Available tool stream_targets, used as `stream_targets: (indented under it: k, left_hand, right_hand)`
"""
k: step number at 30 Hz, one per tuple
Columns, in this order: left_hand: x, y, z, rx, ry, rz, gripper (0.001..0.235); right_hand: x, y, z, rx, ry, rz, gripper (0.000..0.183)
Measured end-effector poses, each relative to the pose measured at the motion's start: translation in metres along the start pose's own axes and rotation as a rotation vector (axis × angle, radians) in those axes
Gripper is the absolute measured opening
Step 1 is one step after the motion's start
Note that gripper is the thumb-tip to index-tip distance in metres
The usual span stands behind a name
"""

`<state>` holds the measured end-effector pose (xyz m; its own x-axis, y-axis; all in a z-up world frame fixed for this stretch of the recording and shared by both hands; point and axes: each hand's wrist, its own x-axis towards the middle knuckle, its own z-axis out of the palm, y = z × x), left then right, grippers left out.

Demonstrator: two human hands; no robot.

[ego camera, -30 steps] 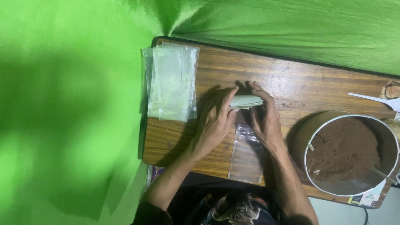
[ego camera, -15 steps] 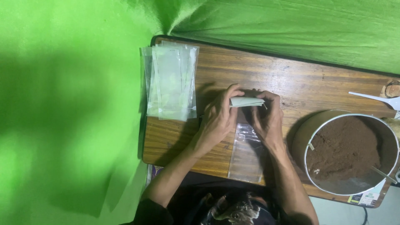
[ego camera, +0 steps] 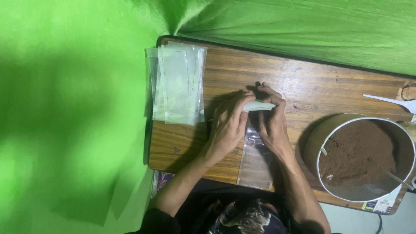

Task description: The person places a printed label onto a clear plastic bag, smooths it down, and then uses a brush to sweep brown powder from the table surface into a metal container. They also use a white plastic spoon to gather the powder.

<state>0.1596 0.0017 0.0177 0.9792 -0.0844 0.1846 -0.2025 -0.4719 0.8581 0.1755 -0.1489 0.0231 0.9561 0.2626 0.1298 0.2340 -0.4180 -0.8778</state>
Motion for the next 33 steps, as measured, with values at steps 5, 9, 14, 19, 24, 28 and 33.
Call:
stream_targets:
  k: [5, 9, 14, 19, 24, 28, 33]
  left_hand:
    - [-0.013, -0.022, 0.014, -0.102, -0.067, -0.03, 0.033]
    - [-0.02, -0.035, 0.014, -0.058, -0.022, -0.073, 0.028]
    - [-0.001, 0.007, -0.004, -0.438, 0.026, -0.286, 0.039]
    - [-0.003, 0.013, -0.005, -0.433, 0.01, -0.357, 0.034]
    - [-0.003, 0.01, -0.021, -0.37, -0.048, -0.395, 0.037]
    - [-0.002, 0.017, -0.023, -0.362, -0.063, -0.401, 0.039]
    - [0.002, 0.017, -0.038, -0.321, -0.072, -0.369, 0.045]
  right_hand:
    - [0.002, -0.005, 0.0, 0.015, 0.008, 0.004, 0.028]
    - [0.004, -0.029, -0.001, 0.169, 0.056, 0.146, 0.02]
    - [-0.009, -0.032, -0.006, 0.165, -0.03, 0.408, 0.023]
    - [-0.014, -0.042, 0.004, 0.167, -0.128, 0.475, 0.03]
    - [-0.027, -0.026, -0.001, 0.139, -0.189, 0.459, 0.031]
    - [-0.01, -0.053, -0.005, 0.225, -0.152, 0.41, 0.047]
    - [-0.002, -0.043, -0.027, -0.096, -0.233, -0.007, 0.129]
